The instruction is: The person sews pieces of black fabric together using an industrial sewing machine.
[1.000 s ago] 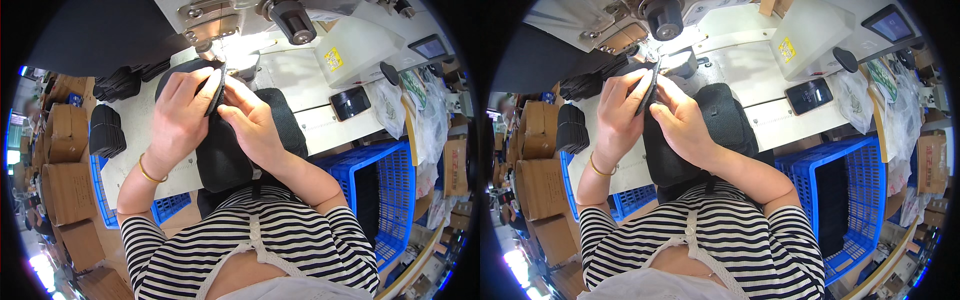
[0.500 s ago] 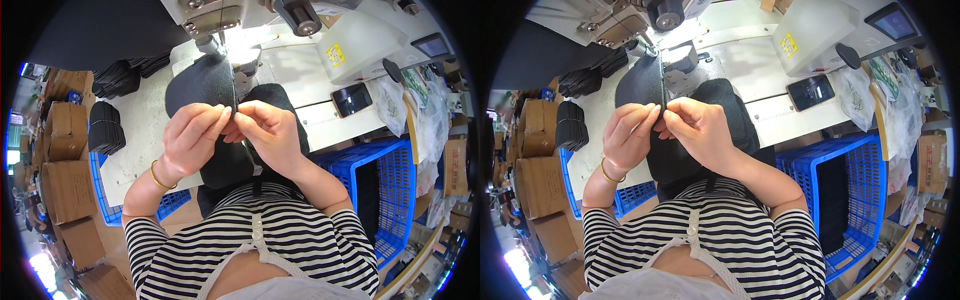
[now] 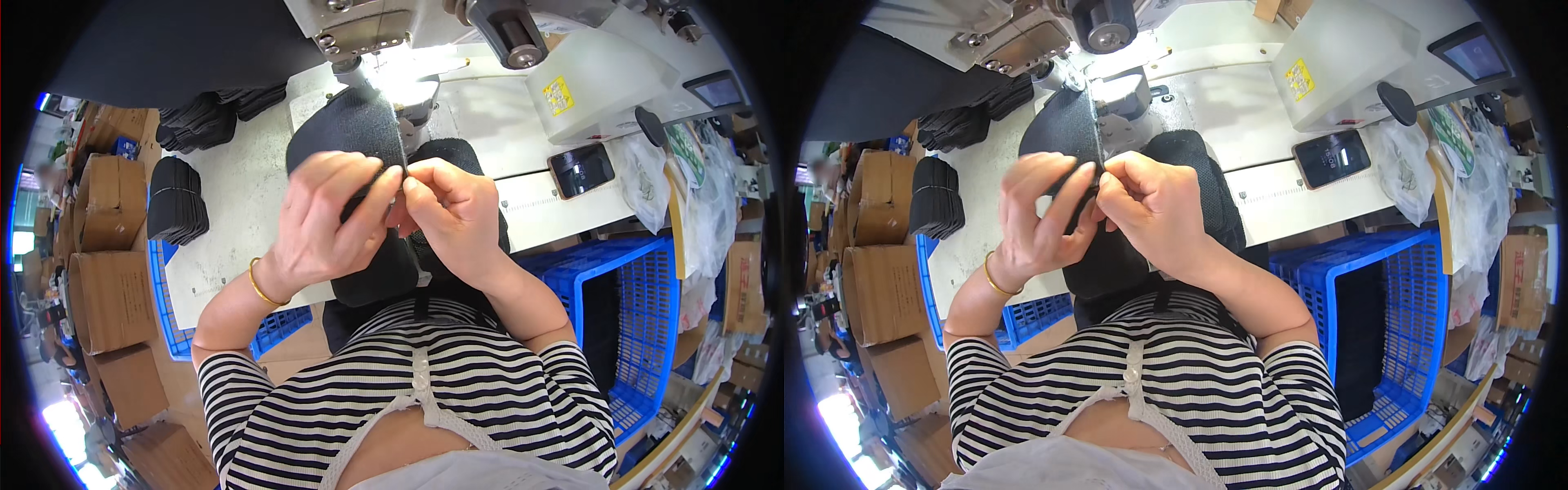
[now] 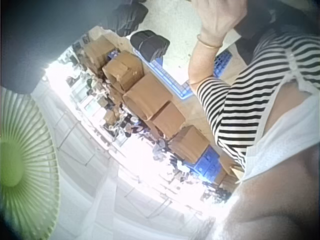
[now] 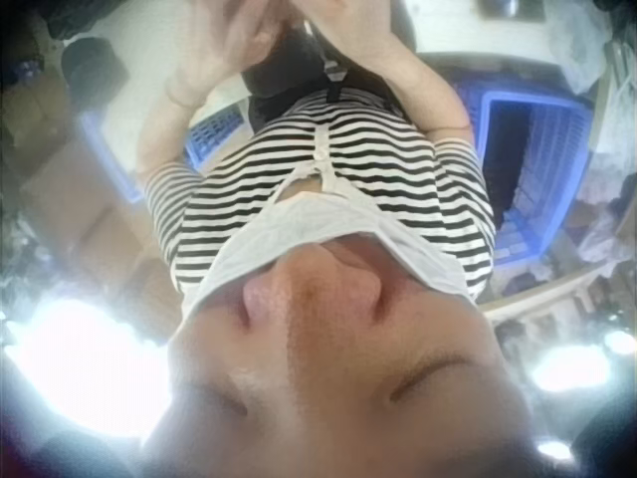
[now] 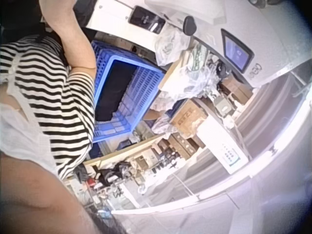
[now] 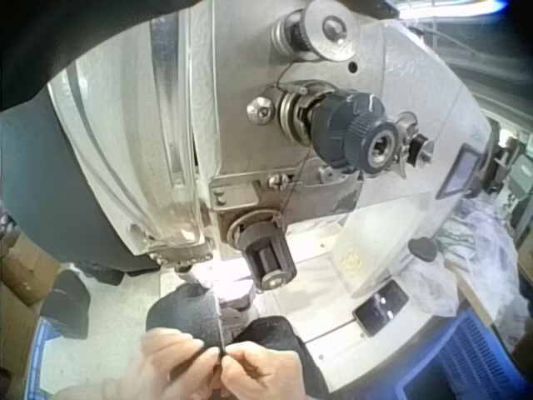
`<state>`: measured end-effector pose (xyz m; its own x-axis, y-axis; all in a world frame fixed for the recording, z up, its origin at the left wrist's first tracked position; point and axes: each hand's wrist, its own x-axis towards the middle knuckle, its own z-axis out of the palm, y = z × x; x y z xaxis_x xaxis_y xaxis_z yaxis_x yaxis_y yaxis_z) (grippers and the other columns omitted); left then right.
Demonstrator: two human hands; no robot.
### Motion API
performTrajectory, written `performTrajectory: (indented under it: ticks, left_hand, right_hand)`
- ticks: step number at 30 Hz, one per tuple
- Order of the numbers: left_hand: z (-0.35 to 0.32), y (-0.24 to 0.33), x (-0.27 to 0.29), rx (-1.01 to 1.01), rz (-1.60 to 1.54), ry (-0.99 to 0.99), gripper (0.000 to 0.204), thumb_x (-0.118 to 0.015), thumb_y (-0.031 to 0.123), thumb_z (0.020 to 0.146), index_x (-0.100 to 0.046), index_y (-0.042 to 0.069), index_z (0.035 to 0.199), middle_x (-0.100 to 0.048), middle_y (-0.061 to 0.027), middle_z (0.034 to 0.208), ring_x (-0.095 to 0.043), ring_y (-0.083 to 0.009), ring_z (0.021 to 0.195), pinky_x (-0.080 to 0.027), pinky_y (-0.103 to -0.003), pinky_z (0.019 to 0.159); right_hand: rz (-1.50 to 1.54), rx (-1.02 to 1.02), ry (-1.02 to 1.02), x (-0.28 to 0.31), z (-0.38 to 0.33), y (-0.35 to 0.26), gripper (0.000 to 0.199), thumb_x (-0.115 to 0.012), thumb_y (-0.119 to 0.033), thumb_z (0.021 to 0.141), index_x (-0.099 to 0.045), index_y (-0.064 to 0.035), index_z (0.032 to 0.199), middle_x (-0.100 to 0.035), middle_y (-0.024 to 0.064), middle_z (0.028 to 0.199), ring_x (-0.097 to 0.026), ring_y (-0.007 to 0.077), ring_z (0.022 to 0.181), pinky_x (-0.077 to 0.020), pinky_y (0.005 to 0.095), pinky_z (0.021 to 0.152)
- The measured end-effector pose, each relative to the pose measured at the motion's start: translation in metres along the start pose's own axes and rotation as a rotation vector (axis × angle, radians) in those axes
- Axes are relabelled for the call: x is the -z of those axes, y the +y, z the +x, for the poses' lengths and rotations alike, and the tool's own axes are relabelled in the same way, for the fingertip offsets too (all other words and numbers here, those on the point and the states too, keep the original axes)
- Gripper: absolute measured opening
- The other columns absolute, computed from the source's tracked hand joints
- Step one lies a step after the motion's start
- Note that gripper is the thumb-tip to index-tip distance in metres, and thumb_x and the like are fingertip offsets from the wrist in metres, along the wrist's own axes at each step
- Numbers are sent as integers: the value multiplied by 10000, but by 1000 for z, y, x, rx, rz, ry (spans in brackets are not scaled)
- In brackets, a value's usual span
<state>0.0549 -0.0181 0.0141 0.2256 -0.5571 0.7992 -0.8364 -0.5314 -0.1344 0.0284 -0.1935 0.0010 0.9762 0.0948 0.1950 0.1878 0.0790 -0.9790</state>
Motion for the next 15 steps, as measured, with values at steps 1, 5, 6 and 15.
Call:
performTrajectory:
  ticks: [1, 5, 6, 15]
  left_hand:
    - [-1, -3, -2, -4, 1, 3, 413, -696, 21, 565, -729, -63, 968, -661, -152, 975, -658, -268, 879, -586, -353, 724]
    - [-8, -12, -12, -17, 49, 87, 412, -699, 1, 546, -742, -43, 953, -668, -124, 983, -660, -270, 896, -584, -353, 723]
    - [-5, -12, -12, -16, 54, 88, 414, -697, -2, 540, -744, -43, 950, -671, -120, 974, -661, -267, 891, -584, -354, 721]
    - [3, -35, -20, -48, 69, 107, 371, -685, -3, 538, -731, -48, 904, -682, -110, 939, -666, -265, 889, -582, -360, 724]
  right_hand:
    - [38, -28, 6, 0, 1, -1, 162, -586, -87, 935, -660, 50, 888, -693, 77, 669, -659, 88, 580, -514, 224, 527]
    - [106, -60, 13, 0, 10, -2, 182, -553, -85, 943, -657, 49, 879, -694, 77, 672, -631, 80, 554, -506, 221, 516]
    - [123, -63, 7, 1, 13, -1, 190, -539, -86, 945, -655, 46, 873, -693, 80, 669, -629, 80, 552, -504, 219, 515]
    - [238, -17, 6, -3, 39, 10, 195, -523, -76, 948, -638, 28, 829, -687, 87, 667, -606, 74, 533, -490, 210, 508]
